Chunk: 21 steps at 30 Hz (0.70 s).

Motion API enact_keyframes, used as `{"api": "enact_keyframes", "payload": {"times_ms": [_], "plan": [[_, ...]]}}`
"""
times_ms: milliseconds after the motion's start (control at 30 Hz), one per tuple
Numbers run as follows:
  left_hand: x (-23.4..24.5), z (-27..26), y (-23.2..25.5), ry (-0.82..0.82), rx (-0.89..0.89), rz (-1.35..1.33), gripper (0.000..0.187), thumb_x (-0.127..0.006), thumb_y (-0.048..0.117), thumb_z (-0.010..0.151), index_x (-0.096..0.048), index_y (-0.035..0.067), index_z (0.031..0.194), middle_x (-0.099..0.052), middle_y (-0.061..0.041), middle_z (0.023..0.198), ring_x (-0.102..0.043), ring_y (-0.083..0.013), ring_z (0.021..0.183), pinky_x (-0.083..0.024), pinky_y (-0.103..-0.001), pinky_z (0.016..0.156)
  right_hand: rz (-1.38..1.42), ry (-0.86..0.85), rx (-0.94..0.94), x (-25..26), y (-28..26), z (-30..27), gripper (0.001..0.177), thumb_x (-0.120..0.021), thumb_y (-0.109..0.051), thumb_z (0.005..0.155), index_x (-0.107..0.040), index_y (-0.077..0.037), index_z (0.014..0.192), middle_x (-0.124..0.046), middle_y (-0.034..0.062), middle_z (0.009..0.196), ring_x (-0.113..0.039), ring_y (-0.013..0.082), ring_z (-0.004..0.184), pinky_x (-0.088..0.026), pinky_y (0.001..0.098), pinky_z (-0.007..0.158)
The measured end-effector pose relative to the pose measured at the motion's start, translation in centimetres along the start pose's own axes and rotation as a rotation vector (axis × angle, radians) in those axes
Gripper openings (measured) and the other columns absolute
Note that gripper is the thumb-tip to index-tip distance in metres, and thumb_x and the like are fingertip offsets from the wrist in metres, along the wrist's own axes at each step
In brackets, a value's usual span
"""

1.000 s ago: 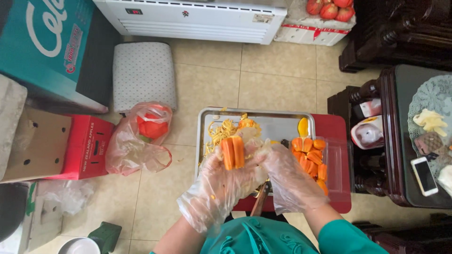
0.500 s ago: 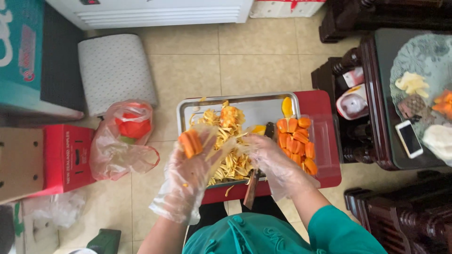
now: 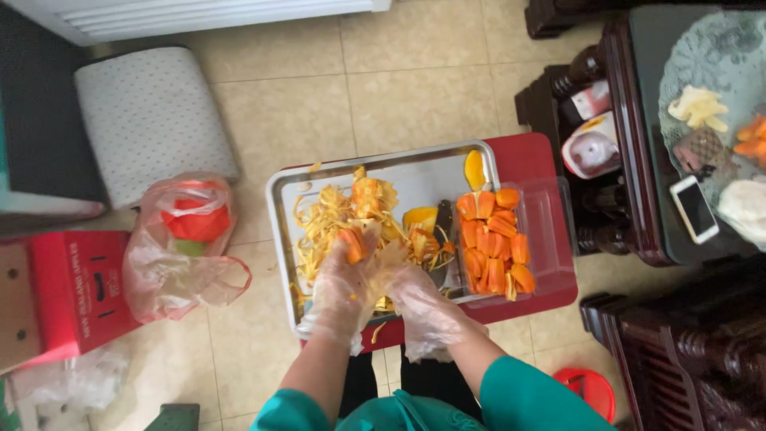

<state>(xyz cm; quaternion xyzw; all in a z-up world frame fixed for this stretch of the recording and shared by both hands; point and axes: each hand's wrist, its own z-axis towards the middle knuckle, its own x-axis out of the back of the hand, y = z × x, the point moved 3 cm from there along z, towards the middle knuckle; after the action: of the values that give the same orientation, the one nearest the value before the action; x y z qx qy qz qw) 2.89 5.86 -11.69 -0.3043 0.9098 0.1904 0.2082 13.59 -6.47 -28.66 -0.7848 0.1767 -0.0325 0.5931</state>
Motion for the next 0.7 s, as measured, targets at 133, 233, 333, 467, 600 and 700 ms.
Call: {"api": "enact_keyframes", "payload": {"times_ms": [133,233,333,467,600,700], "plan": [[1.4,3.5,-3.3,0.109,0.183,-0.113,0.039,-0.06,0.028,0.099,-0.065,0.011,0.133,-0.069,-0.012,0.129,-0.064,-0.0293,0.119,-0.044,-0.042,0.114,-0.31,0.047,-0.125,1.7,-4.1,0.4,0.053,-0.068,-0.03,0.086,-0.066,0.012,0.119,-0.061,0.0227,0.069,-0.065,0.0309,0.071,-0.056,0.0251,0.072],[0.2,3.1,-2.6,0.116,0.093,-0.018,0.023,-0.061,0.016,0.1,-0.067,0.009,0.12,-0.074,-0.01,0.119,-0.072,-0.0211,0.106,-0.059,-0.037,0.096,-0.166,0.166,-0.657,-0.2,-18.1,-0.7,0.081,-0.08,-0.029,0.075,-0.049,-0.009,0.148,-0.04,0.006,0.054,-0.038,0.0159,0.05,-0.033,0.0247,0.054],[1.6,4.7,-2.5,-0.023,0.01,0.184,0.032,-0.06,0.024,0.099,-0.062,0.004,0.124,-0.069,-0.019,0.131,-0.071,-0.0312,0.094,-0.061,-0.043,0.075,0.082,-0.026,-0.722,3.1,-17.6,-3.5,0.119,-0.081,-0.047,0.072,-0.019,-0.013,0.167,-0.045,-0.0004,0.052,-0.037,0.0066,0.041,-0.033,0.0225,0.043],[1.4,4.1,-2.3,-0.118,-0.097,0.471,0.056,-0.055,0.044,0.093,-0.067,0.005,0.131,-0.068,-0.02,0.146,-0.057,-0.0373,0.144,-0.039,-0.063,0.118,0.101,-0.157,-0.6,3.2,-17.8,-2.2,0.155,-0.079,-0.075,0.049,0.011,-0.024,0.166,-0.043,0.0275,0.161,-0.063,0.0385,0.134,-0.047,0.0206,0.053],[-2.0,-0.5,-1.5,-0.085,-0.042,0.472,0.065,-0.042,0.033,0.096,-0.047,-0.001,0.152,-0.056,-0.024,0.156,-0.05,-0.035,0.15,-0.036,-0.052,0.125,-0.561,0.003,-1.092,0.2,-25.4,-0.8,0.097,-0.067,-0.028,0.092,-0.011,-0.049,0.168,-0.074,0.0106,0.125,-0.071,0.0302,0.108,-0.052,0.0457,0.102],[-1.9,-1.7,-1.4,0.03,-0.004,0.239,0.041,-0.054,0.02,0.089,-0.066,-0.003,0.12,-0.072,-0.025,0.129,-0.067,-0.0385,0.128,-0.048,-0.046,0.115,-0.199,0.136,-0.621,1.8,-19.4,-0.4,0.093,-0.062,0.005,0.089,-0.029,-0.032,0.167,-0.066,0.0081,0.111,-0.06,0.0142,0.07,-0.047,0.0203,0.051]]}}
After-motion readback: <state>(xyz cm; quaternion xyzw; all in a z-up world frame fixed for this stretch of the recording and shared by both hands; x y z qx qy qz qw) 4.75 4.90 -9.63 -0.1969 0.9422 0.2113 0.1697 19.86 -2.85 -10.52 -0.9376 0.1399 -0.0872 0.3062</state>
